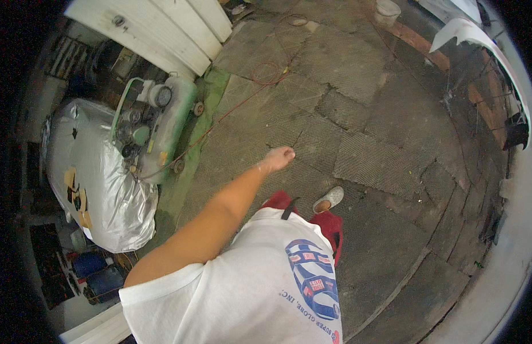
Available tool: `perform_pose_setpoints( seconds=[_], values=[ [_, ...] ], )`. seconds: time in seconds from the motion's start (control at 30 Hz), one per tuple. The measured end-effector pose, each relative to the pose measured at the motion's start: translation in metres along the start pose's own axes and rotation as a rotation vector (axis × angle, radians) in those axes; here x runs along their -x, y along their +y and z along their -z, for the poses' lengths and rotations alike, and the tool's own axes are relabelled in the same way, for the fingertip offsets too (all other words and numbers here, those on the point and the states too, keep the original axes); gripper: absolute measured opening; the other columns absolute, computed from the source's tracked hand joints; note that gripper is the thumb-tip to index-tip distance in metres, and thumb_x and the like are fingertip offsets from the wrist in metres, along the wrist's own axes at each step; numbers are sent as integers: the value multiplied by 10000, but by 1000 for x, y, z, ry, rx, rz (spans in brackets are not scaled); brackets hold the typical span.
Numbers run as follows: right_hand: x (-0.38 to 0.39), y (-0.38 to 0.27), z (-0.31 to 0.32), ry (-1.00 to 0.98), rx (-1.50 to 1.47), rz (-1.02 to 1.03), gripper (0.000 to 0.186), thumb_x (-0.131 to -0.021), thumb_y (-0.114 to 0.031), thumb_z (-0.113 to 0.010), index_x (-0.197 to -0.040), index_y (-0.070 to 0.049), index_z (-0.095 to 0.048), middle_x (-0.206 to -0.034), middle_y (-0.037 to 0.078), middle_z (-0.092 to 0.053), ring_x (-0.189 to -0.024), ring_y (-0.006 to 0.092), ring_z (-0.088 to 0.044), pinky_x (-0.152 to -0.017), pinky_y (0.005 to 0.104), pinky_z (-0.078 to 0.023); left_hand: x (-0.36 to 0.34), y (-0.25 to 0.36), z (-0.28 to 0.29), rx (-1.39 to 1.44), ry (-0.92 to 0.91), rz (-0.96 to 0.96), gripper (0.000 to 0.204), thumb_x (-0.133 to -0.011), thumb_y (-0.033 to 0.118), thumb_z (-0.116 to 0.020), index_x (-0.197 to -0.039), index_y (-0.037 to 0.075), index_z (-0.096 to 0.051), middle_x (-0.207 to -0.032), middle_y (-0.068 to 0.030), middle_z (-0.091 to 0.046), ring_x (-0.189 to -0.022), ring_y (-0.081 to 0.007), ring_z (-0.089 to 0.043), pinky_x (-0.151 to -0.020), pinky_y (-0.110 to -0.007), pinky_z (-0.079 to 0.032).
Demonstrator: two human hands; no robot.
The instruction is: The person walks to a car bumper, picks up a spray gun, and sprays the surface. They then use a sanding block to sand the bumper and wipe it with a cloth. The person repeats the spraying and sanding process on the bumper.
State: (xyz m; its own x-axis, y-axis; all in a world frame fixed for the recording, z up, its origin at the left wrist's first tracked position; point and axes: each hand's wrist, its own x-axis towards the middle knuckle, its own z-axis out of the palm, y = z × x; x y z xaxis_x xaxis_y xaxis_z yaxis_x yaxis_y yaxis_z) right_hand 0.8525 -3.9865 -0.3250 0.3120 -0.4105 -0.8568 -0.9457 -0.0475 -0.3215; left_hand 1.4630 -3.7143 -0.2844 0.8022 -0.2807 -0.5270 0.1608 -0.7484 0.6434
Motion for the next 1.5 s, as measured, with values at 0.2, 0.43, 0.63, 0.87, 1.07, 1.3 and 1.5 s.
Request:
perform_pose_setpoints(
  seconds=[0.2,0.43,0.63,0.87,1.07,1.3,1.5],
  values=[
    [-209,-129,250,118,0,275,355,-1032,-270,-735,-1212,35,-717,-975,140,-773,-815,245,-702,-741,435,-573,77,6,-68,-192,-70,64,552,-1056,504,-627,-1453,122,-668,-1495,-212,-652,-1404,-401,-595,-1185,-499,-466],
    [-375,-472,521,403,357,494,458,-1053,-346,-680,-1328,21,-701,-910,51,-698,-677,163,-639,-570,346,-509,225,-82,-81,197,248,675,569,-1060,524,-621,-1429,98,-697,-1362,-196,-742,-1285,-394,-690,-1121,-488,-521],
    [-340,-687,389,263,149,905,579,-1042,-394,-710,-1399,58,-653,-1177,176,-762,-1008,256,-724,-856,379,-567,294,-196,-160,569,506,958,470,-1053,423,-623,-1372,93,-724,-1338,-186,-752,-1283,-388,-686,-1112,-486,-524],
    [-128,-619,-79,-165,1094,1138,531,-1003,-307,-757,-1454,-51,-643,-1226,206,-763,-1105,372,-740,-983,461,-569,351,-242,-196,273,706,706,467,-1008,395,-707,-1340,67,-713,-1405,-186,-681,-1309,-403,-611,-1131,-529,-498],
    [-23,-472,-277,-502,1369,1121,523,-987,-369,-753,-1399,-69,-632,-1327,245,-701,-1157,475,-690,-970,534,-577,402,-336,-89,228,359,438,635,-1027,482,-679,-1506,70,-614,-1579,-218,-558,-1435,-442,-517,-1206,-535,-444],
    [-75,-360,-426,-324,1611,1130,597,-1010,-486,-693,-1406,-45,-626,-1426,218,-614,-1347,478,-555,-1178,619,-408,378,-413,-137,142,190,313,758,-994,602,-670,-1536,77,-598,-1675,-210,-447,-1564,-433,-376,-1304,-610,-270],
    [-105,-341,-514,-462,1651,1227,688,-970,-546,-715,-1385,-3,-627,-1422,231,-602,-1392,460,-504,-1249,624,-302,312,-464,-131,218,132,352,794,-990,597,-669,-1587,94,-529,-1680,-210,-426,-1590,-427,-345,-1330,-628,-184]
  ],
)
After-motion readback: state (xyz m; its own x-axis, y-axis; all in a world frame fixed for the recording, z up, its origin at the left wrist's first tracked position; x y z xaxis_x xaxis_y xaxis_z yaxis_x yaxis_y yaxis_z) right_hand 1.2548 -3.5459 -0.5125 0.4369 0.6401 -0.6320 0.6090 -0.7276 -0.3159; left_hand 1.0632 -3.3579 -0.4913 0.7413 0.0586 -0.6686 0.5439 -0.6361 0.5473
